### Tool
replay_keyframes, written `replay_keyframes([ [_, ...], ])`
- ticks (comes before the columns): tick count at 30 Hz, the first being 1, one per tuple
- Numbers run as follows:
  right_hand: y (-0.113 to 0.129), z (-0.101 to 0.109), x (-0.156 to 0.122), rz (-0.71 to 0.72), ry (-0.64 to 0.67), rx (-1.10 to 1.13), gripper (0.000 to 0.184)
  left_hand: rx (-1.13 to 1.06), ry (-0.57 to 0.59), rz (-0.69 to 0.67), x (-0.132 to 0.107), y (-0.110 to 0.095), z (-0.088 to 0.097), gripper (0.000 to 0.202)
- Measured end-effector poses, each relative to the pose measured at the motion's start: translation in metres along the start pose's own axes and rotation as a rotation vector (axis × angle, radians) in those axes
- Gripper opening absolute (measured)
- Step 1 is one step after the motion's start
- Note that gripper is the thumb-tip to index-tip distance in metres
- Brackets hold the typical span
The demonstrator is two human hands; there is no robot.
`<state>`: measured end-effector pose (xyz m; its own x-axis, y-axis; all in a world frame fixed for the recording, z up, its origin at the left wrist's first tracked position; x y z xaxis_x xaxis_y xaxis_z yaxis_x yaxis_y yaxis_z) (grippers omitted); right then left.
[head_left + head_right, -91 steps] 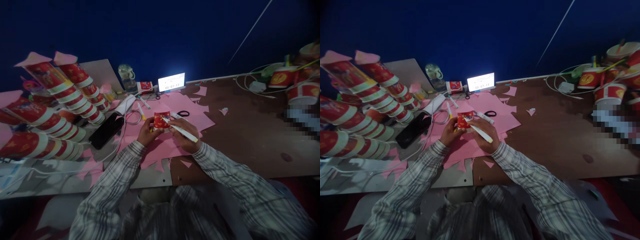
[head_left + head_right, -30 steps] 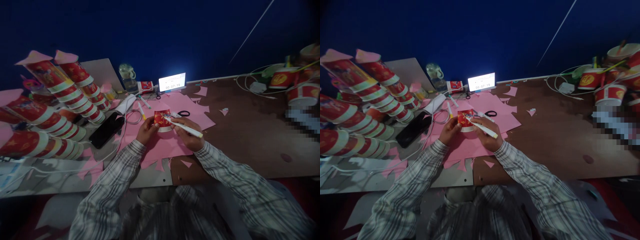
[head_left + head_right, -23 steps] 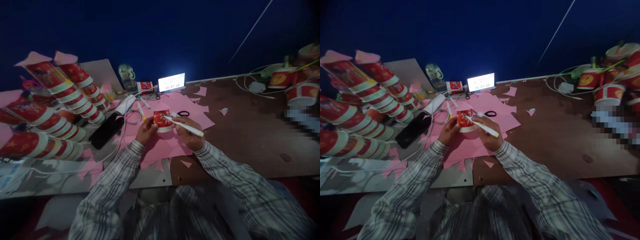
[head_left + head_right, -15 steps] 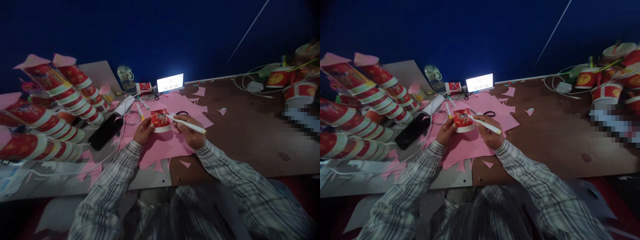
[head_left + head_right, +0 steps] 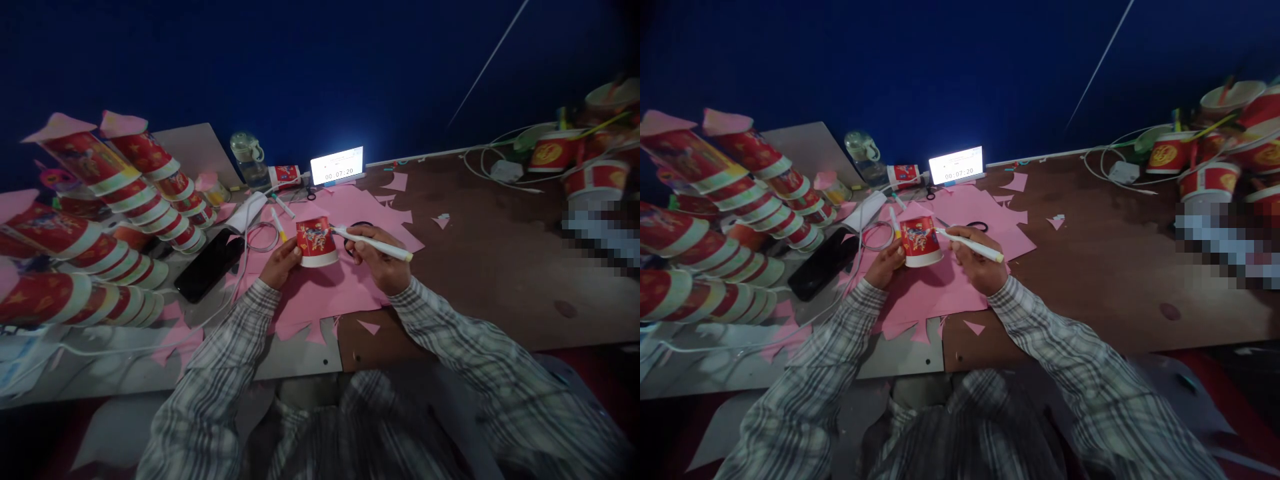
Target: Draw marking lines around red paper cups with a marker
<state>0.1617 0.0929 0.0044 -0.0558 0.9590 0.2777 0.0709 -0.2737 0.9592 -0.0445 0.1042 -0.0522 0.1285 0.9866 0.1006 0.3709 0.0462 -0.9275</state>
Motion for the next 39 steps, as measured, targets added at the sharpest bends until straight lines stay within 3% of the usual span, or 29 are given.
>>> replay_keyframes([
  [10,0.001,0.0,0.001,-0.027,0.022,0.064,0.023,-0.009,0.01,-0.004,0.0,-0.004,-0.001,0.063],
  [21,-0.009,0.0,0.0,-0.238,0.139,0.119,0.017,-0.137,-0.059,0.013,0.0,-0.005,0.003,0.061],
  [24,-0.008,0.001,0.003,-0.254,0.101,0.167,0.017,-0.134,-0.07,0.016,0.0,-0.004,0.002,0.06],
  [29,-0.004,0.007,0.003,-0.125,-0.004,0.252,0.028,-0.133,-0.103,-0.019,0.001,-0.004,0.002,0.061],
  [39,0.021,-0.012,-0.015,0.368,0.163,-0.151,0.031,-0.018,-0.103,-0.04,0.001,-0.004,-0.001,0.066],
])
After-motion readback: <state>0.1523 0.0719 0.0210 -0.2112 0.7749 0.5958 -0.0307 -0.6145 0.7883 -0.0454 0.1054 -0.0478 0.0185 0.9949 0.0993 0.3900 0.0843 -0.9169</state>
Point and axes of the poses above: each hand's wrist, its own x-axis towards the middle knuckle, its own z-axis out of the back of the hand, y = z × x, the point moved 5 cm from there along x, towards the middle knuckle, and after that the axes turned 9 degrees about -z, right-handed, at the moved point
